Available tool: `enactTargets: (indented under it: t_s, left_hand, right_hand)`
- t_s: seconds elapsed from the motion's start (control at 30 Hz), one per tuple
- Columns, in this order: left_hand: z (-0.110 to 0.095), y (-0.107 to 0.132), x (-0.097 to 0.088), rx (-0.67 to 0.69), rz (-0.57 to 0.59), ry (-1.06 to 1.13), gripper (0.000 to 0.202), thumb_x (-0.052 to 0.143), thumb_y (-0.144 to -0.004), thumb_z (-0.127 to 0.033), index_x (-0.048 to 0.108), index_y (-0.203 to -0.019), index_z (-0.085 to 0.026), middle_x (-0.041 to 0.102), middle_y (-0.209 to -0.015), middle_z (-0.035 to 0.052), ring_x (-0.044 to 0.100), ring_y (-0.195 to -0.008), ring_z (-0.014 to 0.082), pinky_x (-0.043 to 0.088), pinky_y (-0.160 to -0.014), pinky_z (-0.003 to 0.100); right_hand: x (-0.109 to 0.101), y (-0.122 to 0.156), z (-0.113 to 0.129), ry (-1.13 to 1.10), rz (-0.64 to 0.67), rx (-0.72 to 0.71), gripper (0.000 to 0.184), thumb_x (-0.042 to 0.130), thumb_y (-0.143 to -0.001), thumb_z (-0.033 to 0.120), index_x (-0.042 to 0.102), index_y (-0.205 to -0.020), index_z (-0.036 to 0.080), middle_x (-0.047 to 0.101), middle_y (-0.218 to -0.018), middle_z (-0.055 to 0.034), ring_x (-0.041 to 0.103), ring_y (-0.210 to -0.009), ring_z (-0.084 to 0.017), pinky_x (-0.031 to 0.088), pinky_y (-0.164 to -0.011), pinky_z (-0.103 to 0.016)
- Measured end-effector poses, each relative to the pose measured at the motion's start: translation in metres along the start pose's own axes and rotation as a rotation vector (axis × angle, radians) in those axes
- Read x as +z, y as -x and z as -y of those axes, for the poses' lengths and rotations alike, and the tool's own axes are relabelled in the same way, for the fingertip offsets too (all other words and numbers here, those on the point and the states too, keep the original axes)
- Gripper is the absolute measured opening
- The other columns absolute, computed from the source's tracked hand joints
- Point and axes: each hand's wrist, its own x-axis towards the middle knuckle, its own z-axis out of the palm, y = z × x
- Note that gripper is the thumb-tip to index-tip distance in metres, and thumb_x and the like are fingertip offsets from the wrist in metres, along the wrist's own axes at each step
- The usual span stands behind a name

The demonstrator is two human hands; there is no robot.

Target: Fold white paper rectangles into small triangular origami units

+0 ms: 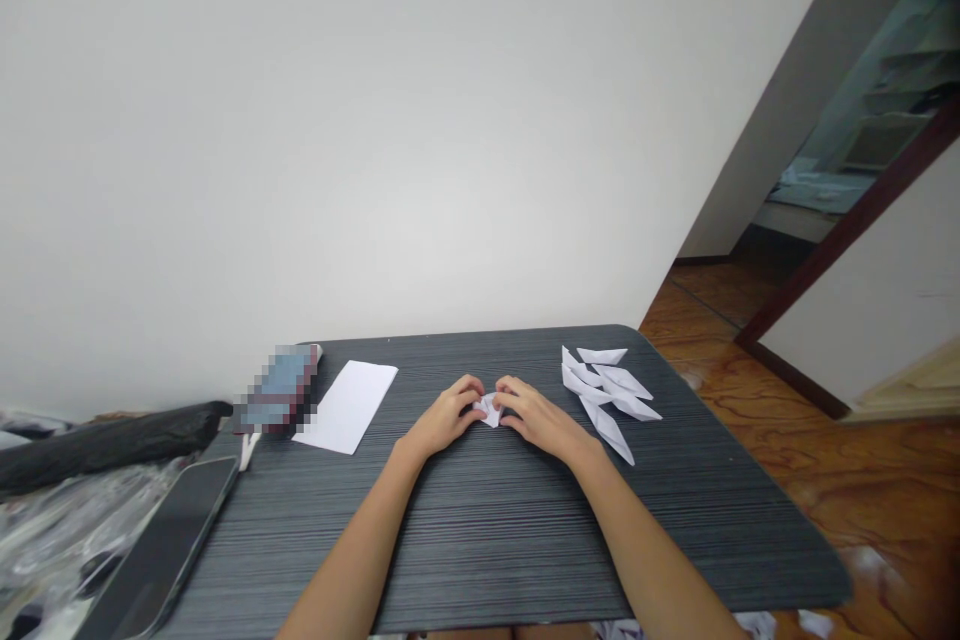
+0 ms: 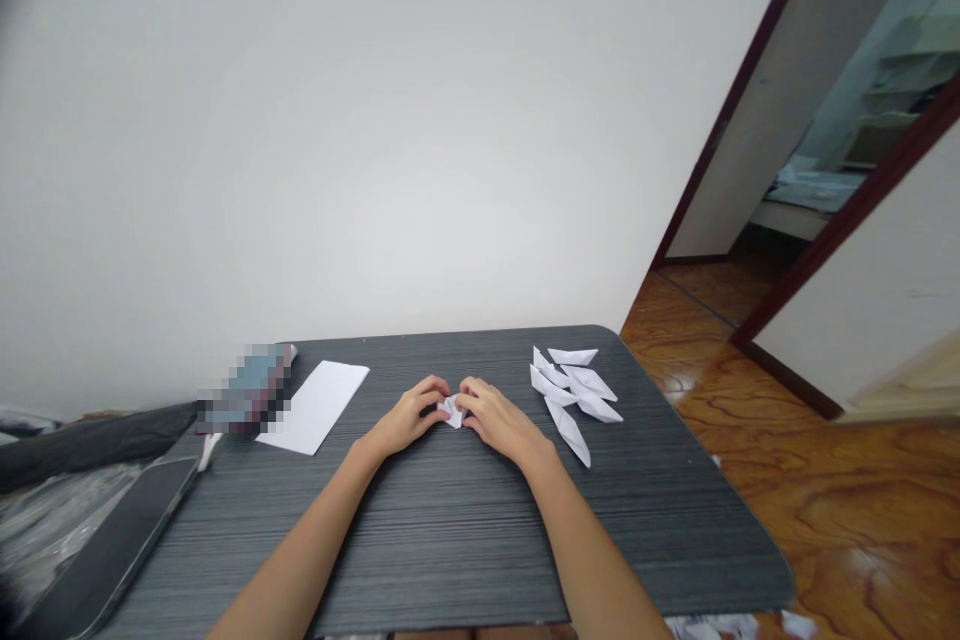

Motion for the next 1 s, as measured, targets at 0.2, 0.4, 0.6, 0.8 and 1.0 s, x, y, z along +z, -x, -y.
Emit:
enactTargets:
  t_s: [0.2,0.4,0.6,0.8,1.0]
  left_hand:
    - [-0.0032,-0.0011,0.0029,0.003,0.023,-0.008,0.017,0.053,-0.075,-0.027,0.053,-0.088,-0.016,0.048,-0.097,0.0069,0.047,-0.089,0.0172,0.039,-0.081,0.029]
    - [0.0012,-0.0004,0.0066,-0.028,-0.009,0.027,0.017,0.053,-0.075,-0.027,0.051,-0.086,-0.015,0.047,-0.096,0.0069,0.047,-0.087,0.0165,0.039,-0.079,0.029]
    - [-0.0015,-0.0021,0.0060,-0.049,-0.064,0.075,0.019,0.048,-0.078,-0.029,0.055,-0.087,-0.015,0.052,-0.095,0.0069,0.050,-0.084,0.0155,0.040,-0.076,0.027]
    - [-0.0032,-0.0021,0.0044,-0.060,-0.115,0.158,0.017,0.050,-0.077,-0.029,0.056,-0.082,-0.014,0.056,-0.091,0.0074,0.052,-0.080,0.0145,0.042,-0.070,0.025]
    - [-0.0031,-0.0009,-0.0018,0.019,-0.140,0.135,0.019,0.060,-0.069,-0.030,0.057,-0.080,-0.015,0.055,-0.098,0.0085,0.052,-0.089,0.0170,0.041,-0.080,0.031]
  right_hand:
    - [0.0041,-0.0009,-0.0042,-0.037,-0.003,0.008,0.013,0.045,-0.076,0.006,0.050,-0.075,0.018,0.047,-0.098,-0.0043,0.048,-0.092,-0.015,0.039,-0.080,-0.028]
    - [0.0060,0.0000,-0.0054,-0.050,0.030,0.057,0.011,0.042,-0.079,0.008,0.048,-0.079,0.018,0.051,-0.085,-0.0033,0.051,-0.083,-0.015,0.041,-0.073,-0.027]
    - [0.0069,-0.0008,-0.0055,-0.089,-0.014,0.035,0.016,0.039,-0.081,0.010,0.049,-0.089,0.018,0.053,-0.095,-0.0057,0.049,-0.093,-0.017,0.040,-0.080,-0.030]
    - [0.0054,0.0005,-0.0051,-0.150,-0.067,0.057,0.018,0.041,-0.080,0.011,0.051,-0.093,0.019,0.055,-0.093,-0.0058,0.051,-0.092,-0.018,0.040,-0.079,-0.031]
    - [-0.0009,-0.0004,-0.0041,-0.251,-0.106,0.069,0.016,0.044,-0.078,0.012,0.054,-0.089,0.019,0.058,-0.088,-0.0048,0.053,-0.085,-0.017,0.040,-0.076,-0.029]
